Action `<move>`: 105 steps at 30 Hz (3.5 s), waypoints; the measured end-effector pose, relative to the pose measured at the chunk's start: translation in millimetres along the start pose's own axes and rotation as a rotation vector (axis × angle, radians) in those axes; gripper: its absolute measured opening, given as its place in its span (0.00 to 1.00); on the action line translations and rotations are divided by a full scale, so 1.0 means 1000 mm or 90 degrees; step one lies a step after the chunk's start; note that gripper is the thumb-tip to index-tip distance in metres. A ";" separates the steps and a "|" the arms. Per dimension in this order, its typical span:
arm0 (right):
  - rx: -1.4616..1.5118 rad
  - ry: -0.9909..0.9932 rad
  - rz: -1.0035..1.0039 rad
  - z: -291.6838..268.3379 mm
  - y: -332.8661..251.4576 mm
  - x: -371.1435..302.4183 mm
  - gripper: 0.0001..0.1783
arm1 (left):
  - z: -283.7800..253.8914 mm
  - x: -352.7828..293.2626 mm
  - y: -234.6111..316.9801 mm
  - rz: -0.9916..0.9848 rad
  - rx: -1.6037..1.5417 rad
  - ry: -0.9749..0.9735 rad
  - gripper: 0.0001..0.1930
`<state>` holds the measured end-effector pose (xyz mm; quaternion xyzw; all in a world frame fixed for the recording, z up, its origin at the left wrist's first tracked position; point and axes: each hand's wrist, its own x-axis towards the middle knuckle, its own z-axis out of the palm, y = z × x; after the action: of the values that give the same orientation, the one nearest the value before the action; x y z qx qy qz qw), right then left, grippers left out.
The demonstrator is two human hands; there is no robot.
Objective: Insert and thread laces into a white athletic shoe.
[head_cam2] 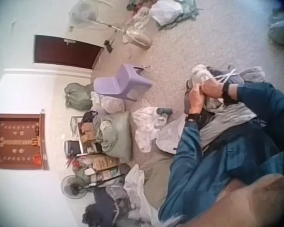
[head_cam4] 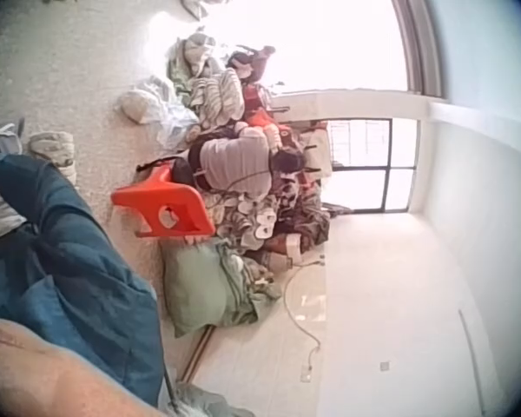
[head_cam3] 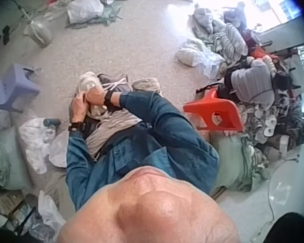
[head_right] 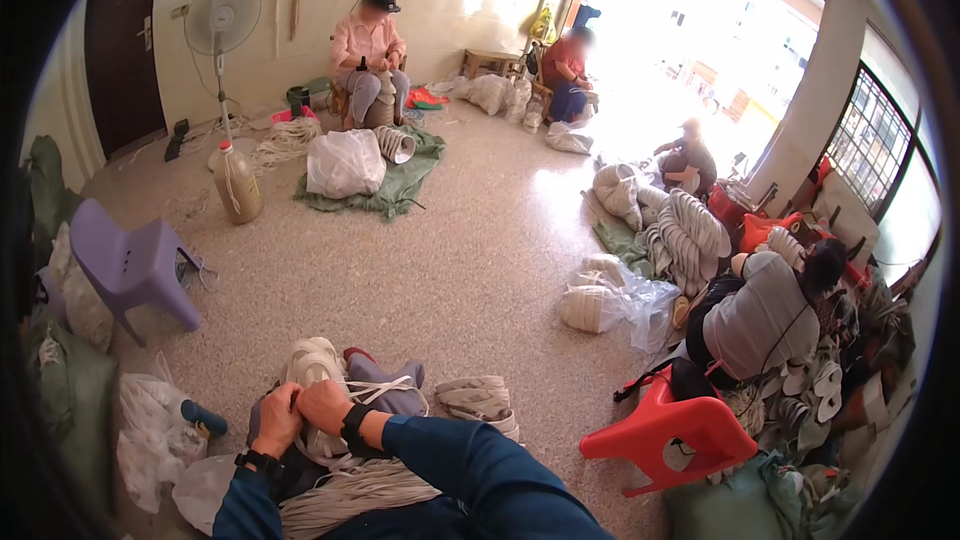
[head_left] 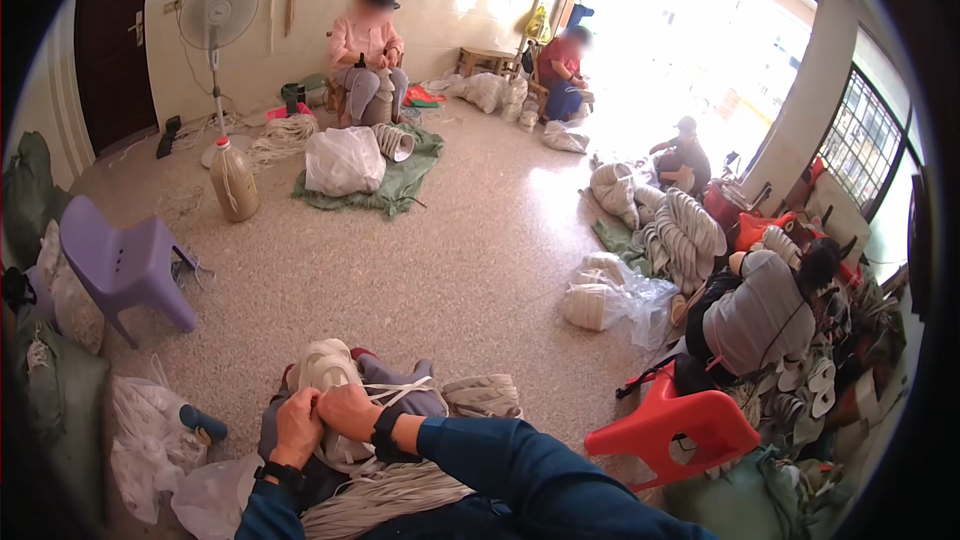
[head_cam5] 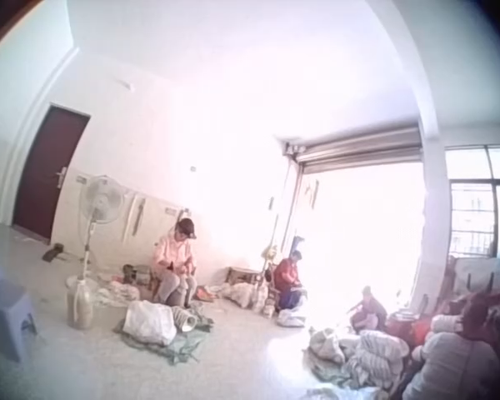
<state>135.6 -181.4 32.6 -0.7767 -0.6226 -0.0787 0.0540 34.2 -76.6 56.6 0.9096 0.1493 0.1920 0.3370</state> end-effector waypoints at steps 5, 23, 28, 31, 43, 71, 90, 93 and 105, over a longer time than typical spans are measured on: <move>0.014 -0.006 -0.018 -0.010 0.000 -0.003 0.07 | -0.003 0.000 -0.008 -0.020 -0.041 -0.009 0.04; 0.455 -0.189 -0.266 -0.025 -0.021 -0.051 0.12 | 0.001 -0.006 -0.013 -0.094 -0.120 0.022 0.06; 0.548 0.025 -0.035 -0.071 -0.005 -0.041 0.11 | 0.002 -0.017 -0.013 -0.091 -0.135 0.049 0.08; 0.759 0.243 -0.014 -0.093 0.010 -0.027 0.12 | 0.001 -0.024 -0.007 -0.031 -0.093 0.062 0.08; 0.861 -0.157 0.042 -0.132 0.059 -0.075 0.20 | 0.001 -0.028 -0.009 -0.085 -0.124 0.092 0.08; 1.155 0.081 0.272 -0.049 0.020 -0.045 0.07 | -0.008 -0.036 0.057 -0.035 -0.077 0.045 0.01; 0.666 0.070 0.060 -0.042 0.017 -0.046 0.07 | -0.022 -0.035 0.040 0.077 -0.045 0.028 0.05; 0.676 0.078 0.049 -0.042 0.018 -0.046 0.07 | -0.021 -0.035 0.043 0.095 -0.037 0.039 0.05; 0.650 0.129 0.088 -0.051 0.026 -0.041 0.08 | -0.002 -0.049 0.044 0.060 0.043 0.199 0.18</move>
<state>149.7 -235.5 74.9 -0.6791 -0.5207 0.1639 0.4907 -3.5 -127.1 75.0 0.8855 0.1631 0.3416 0.2693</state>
